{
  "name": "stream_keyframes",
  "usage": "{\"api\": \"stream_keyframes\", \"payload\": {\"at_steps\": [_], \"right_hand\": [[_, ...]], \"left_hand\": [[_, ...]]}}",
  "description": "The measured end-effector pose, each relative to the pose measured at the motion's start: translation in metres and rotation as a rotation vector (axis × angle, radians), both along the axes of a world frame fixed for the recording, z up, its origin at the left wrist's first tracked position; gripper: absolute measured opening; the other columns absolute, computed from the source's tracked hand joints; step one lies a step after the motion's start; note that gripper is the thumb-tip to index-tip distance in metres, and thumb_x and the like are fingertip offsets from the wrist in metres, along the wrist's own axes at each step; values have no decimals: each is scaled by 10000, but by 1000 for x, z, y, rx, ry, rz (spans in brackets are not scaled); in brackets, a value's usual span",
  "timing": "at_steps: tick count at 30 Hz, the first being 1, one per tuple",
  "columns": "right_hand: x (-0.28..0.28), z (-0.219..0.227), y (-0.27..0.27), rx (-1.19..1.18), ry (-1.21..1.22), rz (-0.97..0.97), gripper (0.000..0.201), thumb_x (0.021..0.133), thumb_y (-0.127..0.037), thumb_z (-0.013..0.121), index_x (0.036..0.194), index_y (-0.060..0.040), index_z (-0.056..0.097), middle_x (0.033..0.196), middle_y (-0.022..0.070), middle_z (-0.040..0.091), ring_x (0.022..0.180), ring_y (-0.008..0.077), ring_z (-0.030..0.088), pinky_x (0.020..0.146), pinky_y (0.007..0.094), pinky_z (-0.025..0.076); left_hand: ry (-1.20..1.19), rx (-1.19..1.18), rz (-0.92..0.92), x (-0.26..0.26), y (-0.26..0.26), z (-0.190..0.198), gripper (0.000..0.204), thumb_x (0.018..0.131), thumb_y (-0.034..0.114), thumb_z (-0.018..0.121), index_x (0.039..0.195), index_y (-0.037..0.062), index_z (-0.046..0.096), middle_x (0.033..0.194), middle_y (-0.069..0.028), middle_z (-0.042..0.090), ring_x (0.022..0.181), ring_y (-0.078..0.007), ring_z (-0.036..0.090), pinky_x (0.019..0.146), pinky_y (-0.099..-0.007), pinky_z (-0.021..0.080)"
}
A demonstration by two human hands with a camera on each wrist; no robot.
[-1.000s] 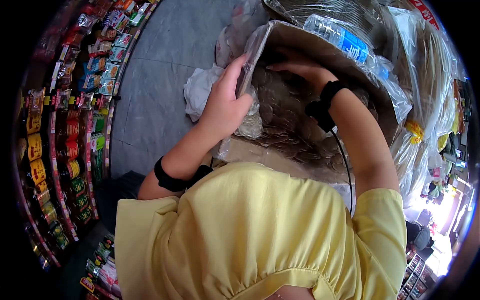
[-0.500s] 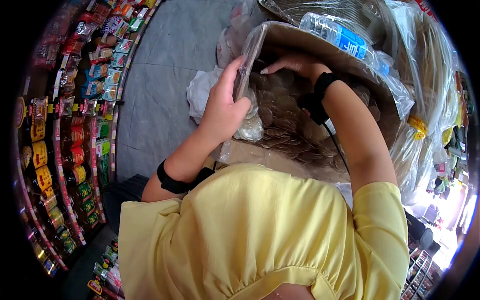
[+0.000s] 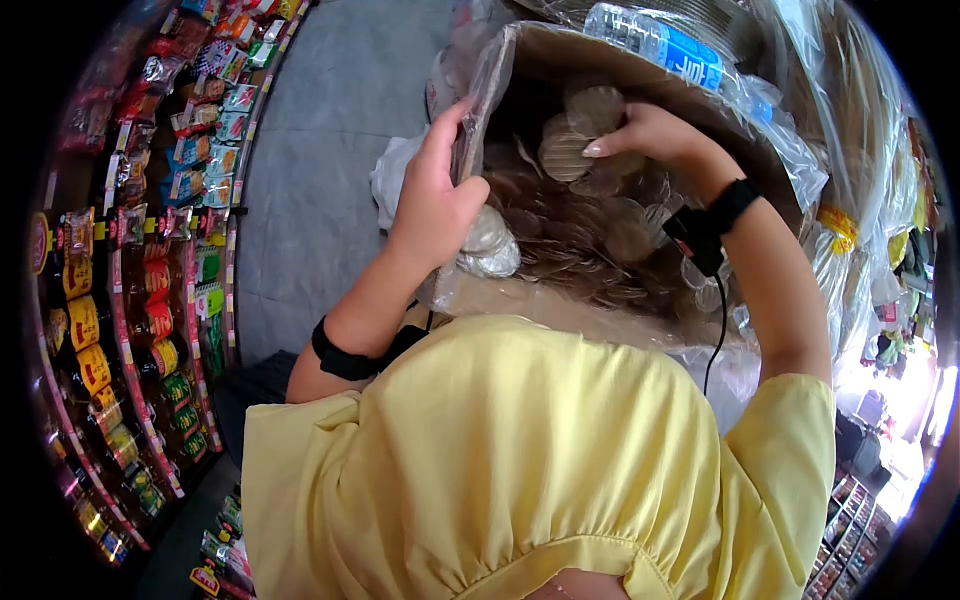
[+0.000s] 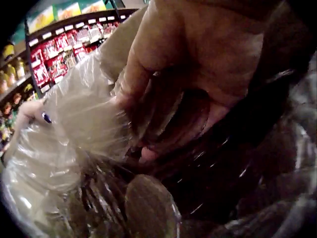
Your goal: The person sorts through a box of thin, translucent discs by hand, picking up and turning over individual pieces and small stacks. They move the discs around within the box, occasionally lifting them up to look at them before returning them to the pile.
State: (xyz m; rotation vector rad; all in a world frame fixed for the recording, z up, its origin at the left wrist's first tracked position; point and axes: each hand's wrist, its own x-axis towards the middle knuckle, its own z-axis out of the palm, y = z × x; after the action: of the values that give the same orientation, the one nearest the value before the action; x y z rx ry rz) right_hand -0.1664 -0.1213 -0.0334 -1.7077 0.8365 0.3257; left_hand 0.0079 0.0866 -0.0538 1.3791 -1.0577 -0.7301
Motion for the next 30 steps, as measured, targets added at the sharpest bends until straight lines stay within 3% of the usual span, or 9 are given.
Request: {"api": "stream_keyframes", "payload": {"at_steps": [8, 10, 16, 19, 22, 23, 24, 28, 30], "right_hand": [[-69, 36, 21, -20, -60, -245, 454, 806, -215, 660, 1156, 38, 519, 1037, 79, 595, 912, 146, 555, 817, 283, 447], [-85, 40, 25, 202, -228, -388, 423, 827, -163, 628, 1185, 21, 499, 1042, 82, 595, 932, 156, 565, 832, 286, 453], [-108, 49, 27, -24, -201, -477, 341, 848, -126, 582, 1151, 12, 506, 1003, 63, 603, 869, 150, 574, 794, 272, 453], [-113, 49, 23, -366, -28, -338, 309, 838, -180, 613, 1080, 3, 558, 928, 27, 613, 782, 120, 560, 717, 246, 448], [-105, 55, 27, -818, 217, -327, 278, 799, -210, 628, 987, -10, 593, 814, 131, 630, 682, 266, 597, 614, 355, 458], [-108, 43, 24, -1108, 96, -144, 269, 783, -193, 623, 989, -24, 588, 896, 168, 606, 797, 347, 584, 669, 387, 469], [-97, 44, 24, -1108, 88, -140, 269, 783, -193, 623, 989, -24, 588, 896, 168, 606, 797, 347, 584, 669, 387, 469], [-5, 42, 44, -1108, -36, 373, 319, 761, -149, 610, 1063, -55, 565, 1041, 155, 565, 1003, 329, 537, 844, 403, 459], [37, -1, 35, -1017, -253, 505, 392, 764, -105, 592, 1146, -61, 518, 1070, 144, 548, 985, 337, 538, 863, 394, 441]], "left_hand": [[-36, 31, 38, 0, 1, -1, 585, 684, -9, 461, 1263, -1, 378, 1131, -158, 538, 1064, -226, 503, 919, -300, 371], [-9, 15, 20, -1, 0, 0, 589, 682, -13, 450, 1266, 2, 380, 1134, -150, 537, 1056, -220, 503, 920, -300, 370], [82, 0, -4, -2, 0, 3, 585, 686, -16, 432, 1268, -23, 369, 1169, -126, 501, 1089, -197, 470, 941, -277, 345], [49, 23, 5, -2, 2, 5, 582, 691, -14, 431, 1268, -36, 359, 1175, -125, 493, 1093, -193, 463, 947, -275, 337], [34, -5, 0, -1, 1, 2, 580, 693, -12, 437, 1269, -22, 362, 1165, -122, 496, 1083, -189, 466, 941, -273, 341], [30, -6, 7, -1, 1, 2, 580, 693, -12, 437, 1269, -22, 362, 1165, -122, 496, 1083, -189, 466, 941, -273, 341], [54, 7, 3, -1, 1, 2, 580, 694, -11, 440, 1269, -15, 364, 1163, -122, 498, 1081, -189, 466, 938, -274, 344], [94, 36, -20, -1, 1, 4, 586, 691, -9, 451, 1270, 3, 365, 1145, -125, 509, 1063, -190, 477, 920, -274, 360], [90, 32, -13, 0, 1, 1, 586, 687, -5, 457, 1266, -1, 366, 1127, -129, 518, 1041, -193, 489, 904, -271, 371]]}}
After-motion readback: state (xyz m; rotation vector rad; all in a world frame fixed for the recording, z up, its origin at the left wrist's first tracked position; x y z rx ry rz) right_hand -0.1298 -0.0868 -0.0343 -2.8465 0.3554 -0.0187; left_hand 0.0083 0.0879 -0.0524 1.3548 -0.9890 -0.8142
